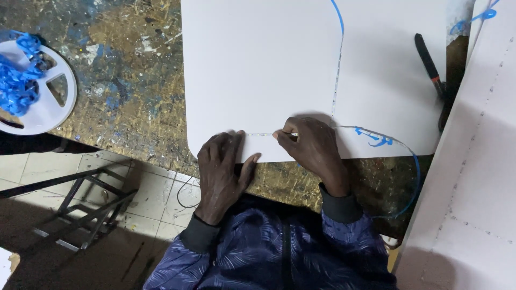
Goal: Applying adhesive LED strips to a sign board following a pre-marked layout, including cutting the strips and stripping wire ends.
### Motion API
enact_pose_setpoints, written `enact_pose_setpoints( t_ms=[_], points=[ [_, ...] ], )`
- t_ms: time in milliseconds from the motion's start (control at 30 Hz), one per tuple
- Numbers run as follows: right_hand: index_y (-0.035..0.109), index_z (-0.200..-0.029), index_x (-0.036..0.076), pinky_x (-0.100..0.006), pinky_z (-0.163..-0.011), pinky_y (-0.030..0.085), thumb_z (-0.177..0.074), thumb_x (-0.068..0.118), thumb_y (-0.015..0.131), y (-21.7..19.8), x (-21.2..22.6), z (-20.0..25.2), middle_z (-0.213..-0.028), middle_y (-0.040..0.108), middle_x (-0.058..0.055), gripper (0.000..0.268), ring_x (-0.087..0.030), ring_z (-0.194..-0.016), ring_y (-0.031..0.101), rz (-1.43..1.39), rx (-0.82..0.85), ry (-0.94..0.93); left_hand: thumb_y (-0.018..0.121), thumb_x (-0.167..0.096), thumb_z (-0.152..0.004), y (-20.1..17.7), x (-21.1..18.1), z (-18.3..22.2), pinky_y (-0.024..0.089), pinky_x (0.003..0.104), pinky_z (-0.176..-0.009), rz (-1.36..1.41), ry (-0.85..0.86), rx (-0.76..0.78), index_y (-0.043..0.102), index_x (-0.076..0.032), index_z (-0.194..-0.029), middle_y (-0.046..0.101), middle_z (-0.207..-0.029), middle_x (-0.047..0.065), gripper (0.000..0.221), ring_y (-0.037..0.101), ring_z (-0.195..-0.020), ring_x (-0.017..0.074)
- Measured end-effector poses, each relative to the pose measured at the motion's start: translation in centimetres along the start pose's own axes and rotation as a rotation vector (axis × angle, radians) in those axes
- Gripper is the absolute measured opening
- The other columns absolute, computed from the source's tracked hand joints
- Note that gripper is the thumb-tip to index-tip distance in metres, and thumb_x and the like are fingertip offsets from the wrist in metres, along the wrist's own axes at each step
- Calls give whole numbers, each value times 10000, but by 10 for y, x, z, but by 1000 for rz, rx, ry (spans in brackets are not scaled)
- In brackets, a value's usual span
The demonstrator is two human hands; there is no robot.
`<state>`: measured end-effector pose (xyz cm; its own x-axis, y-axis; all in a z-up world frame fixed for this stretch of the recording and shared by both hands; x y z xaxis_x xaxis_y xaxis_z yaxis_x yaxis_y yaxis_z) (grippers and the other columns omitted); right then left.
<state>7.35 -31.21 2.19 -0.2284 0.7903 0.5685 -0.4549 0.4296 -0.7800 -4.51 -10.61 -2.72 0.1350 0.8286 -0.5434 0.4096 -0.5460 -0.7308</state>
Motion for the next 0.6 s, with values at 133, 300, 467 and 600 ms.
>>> enact_pose_setpoints(
  t_ms=[133,300,467,600],
  points=[
    [793,-981,99,-667,-891,612,-1133,394,698,-1,3,1,-818,785,-170,346,-473,-952,814,-9,1,-5,848,-512,-1038,1,1,1,521,580,-1115,-18,-5,25,778,-85,-1446,663,-1301,175,594,644,-1364,479],
    [787,-987,109,-674,-913,604,-1106,408,722,0,2,-1,-814,777,-158,329,-464,-956,811,18,9,17,798,-418,-1089,-11,-15,-12,534,611,-1107,-22,21,76,783,-48,-1431,661,-1310,202,504,630,-1369,512],
    [782,-994,105,-676,-904,602,-1108,389,721,-4,10,0,-812,781,-159,312,-462,-956,811,22,10,26,626,-548,-1145,11,-31,-8,440,630,-1237,61,66,247,656,16,-1576,638,-1445,288,710,556,-1471,535],
    [760,-964,135,-651,-913,606,-1098,445,722,1,2,-3,-802,760,-123,340,-431,-944,807,55,-1,25,695,-607,-1065,25,-37,-6,413,637,-1260,46,150,282,649,43,-1561,622,-1518,297,819,539,-1484,542]
  ],
)
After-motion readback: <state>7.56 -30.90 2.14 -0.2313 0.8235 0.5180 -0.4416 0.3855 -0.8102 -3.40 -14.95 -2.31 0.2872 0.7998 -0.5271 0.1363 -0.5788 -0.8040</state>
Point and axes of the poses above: each hand's wrist, its own z-axis away from the middle knuckle, its own y-axis out of the palm, x = y × z, the point moved 2 cm from there along -z, towards the middle knuckle
